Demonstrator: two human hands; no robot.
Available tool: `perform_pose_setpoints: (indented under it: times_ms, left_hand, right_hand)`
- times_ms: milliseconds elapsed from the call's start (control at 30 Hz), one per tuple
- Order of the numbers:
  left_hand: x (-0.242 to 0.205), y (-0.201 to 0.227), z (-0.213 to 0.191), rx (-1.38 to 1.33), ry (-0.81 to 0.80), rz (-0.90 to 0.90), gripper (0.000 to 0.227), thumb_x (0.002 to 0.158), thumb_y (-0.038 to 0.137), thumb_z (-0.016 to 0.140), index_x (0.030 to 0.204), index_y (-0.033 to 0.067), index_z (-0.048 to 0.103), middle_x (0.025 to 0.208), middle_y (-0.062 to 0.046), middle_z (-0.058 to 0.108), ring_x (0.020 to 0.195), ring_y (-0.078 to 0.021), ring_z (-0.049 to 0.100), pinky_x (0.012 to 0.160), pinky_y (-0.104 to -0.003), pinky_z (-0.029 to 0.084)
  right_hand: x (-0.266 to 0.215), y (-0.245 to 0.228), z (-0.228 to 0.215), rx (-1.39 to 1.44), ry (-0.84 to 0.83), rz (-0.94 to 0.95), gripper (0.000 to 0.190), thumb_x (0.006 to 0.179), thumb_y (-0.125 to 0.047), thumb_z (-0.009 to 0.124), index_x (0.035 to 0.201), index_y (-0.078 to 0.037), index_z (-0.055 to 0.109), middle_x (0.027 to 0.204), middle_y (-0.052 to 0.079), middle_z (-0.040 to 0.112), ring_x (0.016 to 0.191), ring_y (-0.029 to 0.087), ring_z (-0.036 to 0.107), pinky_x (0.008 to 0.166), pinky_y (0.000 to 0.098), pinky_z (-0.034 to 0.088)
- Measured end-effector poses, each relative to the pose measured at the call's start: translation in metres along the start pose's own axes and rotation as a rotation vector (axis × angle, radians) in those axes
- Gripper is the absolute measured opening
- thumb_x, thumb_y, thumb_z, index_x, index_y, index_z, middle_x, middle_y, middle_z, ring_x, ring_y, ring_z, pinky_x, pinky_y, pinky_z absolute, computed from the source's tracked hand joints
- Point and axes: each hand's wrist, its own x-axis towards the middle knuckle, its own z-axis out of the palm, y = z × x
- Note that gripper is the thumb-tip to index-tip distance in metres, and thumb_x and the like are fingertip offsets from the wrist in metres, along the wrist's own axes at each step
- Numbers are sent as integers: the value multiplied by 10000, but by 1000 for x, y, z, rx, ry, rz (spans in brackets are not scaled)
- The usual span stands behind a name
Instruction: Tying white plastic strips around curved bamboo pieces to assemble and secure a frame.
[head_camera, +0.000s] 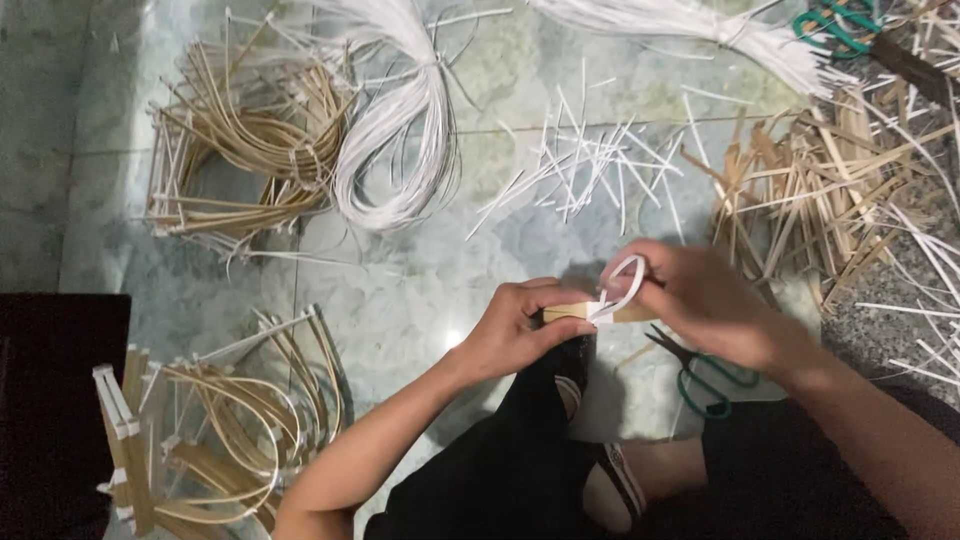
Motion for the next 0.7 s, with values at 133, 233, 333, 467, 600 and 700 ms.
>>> perform_pose_setpoints:
  times_ms: [133, 233, 333, 467, 600, 700]
  left_hand:
    - [1, 6, 0, -109, -29, -111, 287, 912, 148, 779, 1183, 58, 750, 979, -41, 711, 782, -86, 610, 660, -260, 487]
    - [0, -1, 2, -78, -9, -32, 284, 913, 140, 792, 1179, 49, 753, 954, -24, 689, 800, -63, 619, 669, -239, 492]
    - [-1, -2, 2, -122, -14, -18, 283, 934, 136, 784, 1198, 40, 753, 959, -20, 677, 817, -60, 601, 685, -243, 486]
    - [0, -1, 2, -92, -2, -71, 305, 910, 142, 797, 1197, 48, 754, 913, -12, 671, 749, -57, 565, 626, -247, 452]
    - [1, -1, 2, -77, 3, -46, 304, 903, 140, 798, 1191, 51, 752, 896, -11, 667, 749, -58, 573, 626, -246, 455]
    - [0, -3, 2, -24, 17, 28, 293, 909, 133, 805, 1182, 43, 750, 907, -22, 685, 773, -70, 593, 664, -256, 471]
  right_hand:
    - [-3, -17, -9, -139, 7, -14, 280, 974, -288, 550, 1140, -84, 644, 886, 68, 759, 795, 182, 765, 701, 328, 571]
    - [-5, -14, -7, -108, 49, -34, 240, 987, -282, 534, 1101, -87, 618, 873, 70, 753, 796, 201, 767, 717, 354, 567]
    - [-9, -10, -2, -66, 101, -139, 213, 1006, -255, 533, 1108, -81, 603, 900, 76, 743, 824, 196, 760, 735, 354, 567]
    - [-7, -10, 1, -28, 97, -194, 204, 945, -232, 611, 1073, -79, 655, 911, 80, 764, 852, 188, 769, 740, 339, 573]
    - [-2, -8, -1, -116, 27, -157, 189, 905, -215, 653, 1029, -98, 732, 917, 80, 775, 846, 204, 770, 742, 343, 574]
    - [1, -1, -3, -164, 4, -222, 183, 926, -207, 643, 1033, -81, 720, 920, 84, 760, 842, 215, 760, 739, 348, 574]
